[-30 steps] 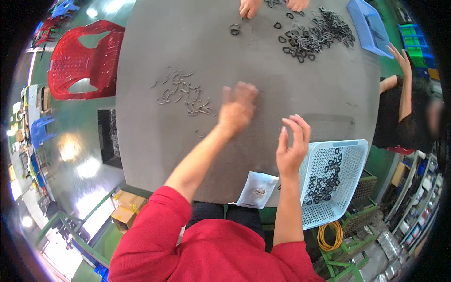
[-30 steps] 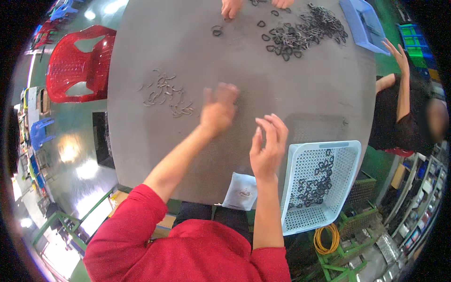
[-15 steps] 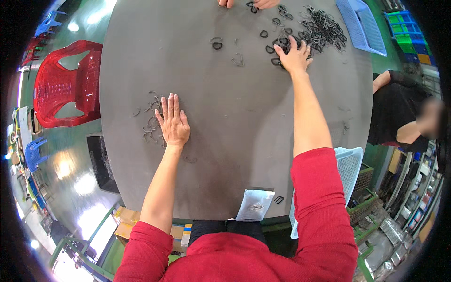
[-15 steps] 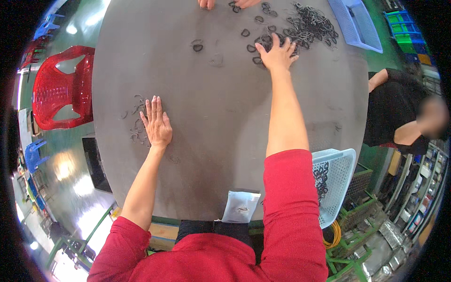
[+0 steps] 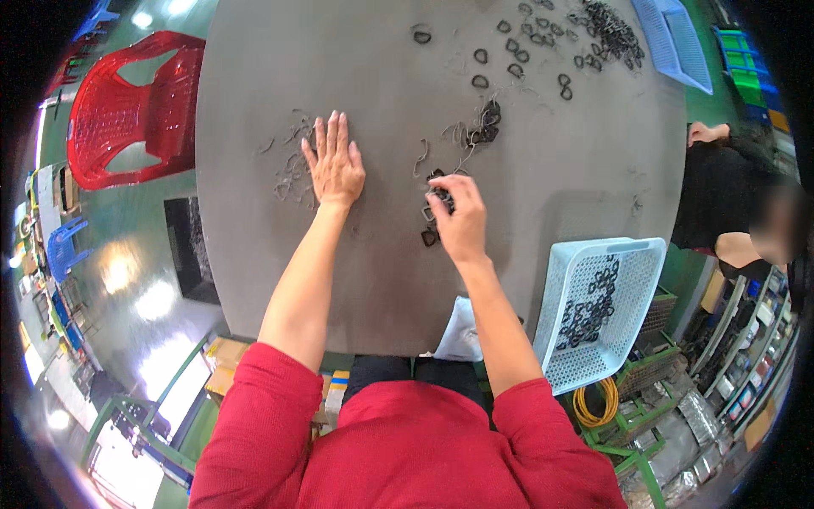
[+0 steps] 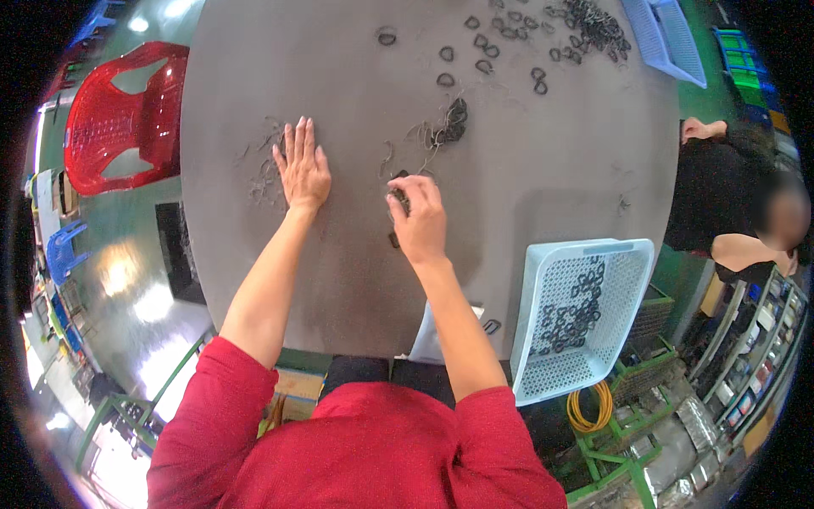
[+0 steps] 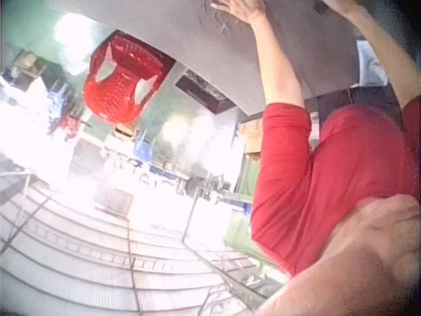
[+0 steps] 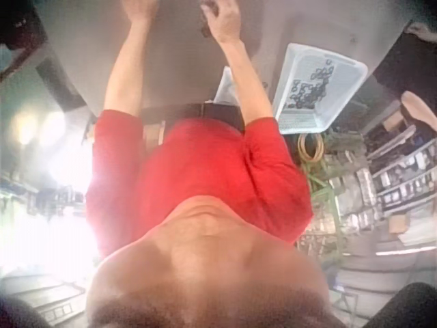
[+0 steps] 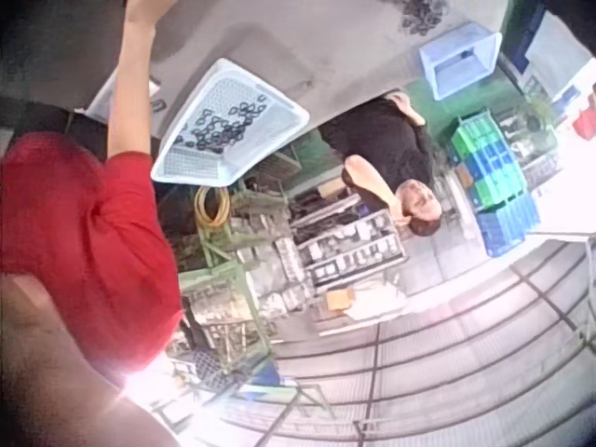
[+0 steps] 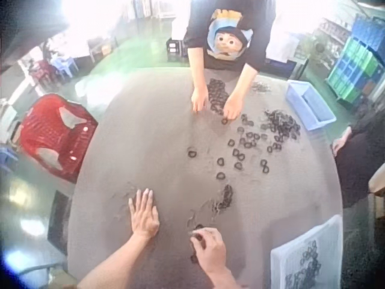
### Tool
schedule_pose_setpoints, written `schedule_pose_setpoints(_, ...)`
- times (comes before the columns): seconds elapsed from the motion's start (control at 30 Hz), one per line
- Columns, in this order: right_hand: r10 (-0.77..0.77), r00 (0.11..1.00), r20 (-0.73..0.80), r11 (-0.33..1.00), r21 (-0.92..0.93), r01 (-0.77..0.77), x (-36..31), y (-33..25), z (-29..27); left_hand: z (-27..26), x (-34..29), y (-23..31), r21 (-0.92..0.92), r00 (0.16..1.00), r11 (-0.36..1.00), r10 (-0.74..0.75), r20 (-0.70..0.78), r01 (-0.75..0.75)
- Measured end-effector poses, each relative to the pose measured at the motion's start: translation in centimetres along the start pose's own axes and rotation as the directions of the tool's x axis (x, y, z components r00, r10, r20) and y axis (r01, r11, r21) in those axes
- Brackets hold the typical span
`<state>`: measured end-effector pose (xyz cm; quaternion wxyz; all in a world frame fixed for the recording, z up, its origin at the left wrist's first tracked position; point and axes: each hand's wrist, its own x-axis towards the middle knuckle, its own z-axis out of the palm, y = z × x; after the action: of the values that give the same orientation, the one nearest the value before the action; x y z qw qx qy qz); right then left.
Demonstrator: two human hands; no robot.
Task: The person sorts small black metal components by picking them up from a pile on the work table and placing them into a blue plastic basket, then sweeps the remaining items into an opening at the edge of the table.
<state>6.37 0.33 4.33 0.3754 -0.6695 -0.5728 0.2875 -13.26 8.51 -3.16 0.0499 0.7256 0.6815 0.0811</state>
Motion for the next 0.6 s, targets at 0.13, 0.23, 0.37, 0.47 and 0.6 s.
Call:
schedule_pose_setpoints(0.13,-0.105,0.979,-0.176,0.991,0.067,0.118,0.3,-4.2,-3.2,0.4,-0.3,-0.7,0.011,1.0,1.0,0.015,-0.025,-0.015)
schedule_pose_setpoints(0.23,-0.023,0.998,-0.062,1.0,-0.014,0.022,0.7,-1.9,-3.7,0.7,-0.2,-1.0,0.03,1.0,0.999,0.028,-0.002,-0.028)
schedule_pose_setpoints(0.37,0.229,0.95,-0.214,0.973,0.09,-0.214,1.2,0.6,-6.2,0.7,-0.2,-0.6,0.011,0.998,0.999,0.04,0.039,-0.04)
schedule_pose_setpoints(0.47,0.302,0.931,-0.205,0.945,0.197,-0.263,1.8,2.2,-7.2,-1.7,1.7,2.7,0.025,0.996,0.998,0.061,0.063,-0.063)
schedule_pose_setpoints(0.6,0.347,0.926,-0.148,0.794,0.572,-0.207,2.0,-0.2,-8.6,-1.4,1.9,9.4,-0.344,0.905,0.85,0.424,-0.004,-0.4)
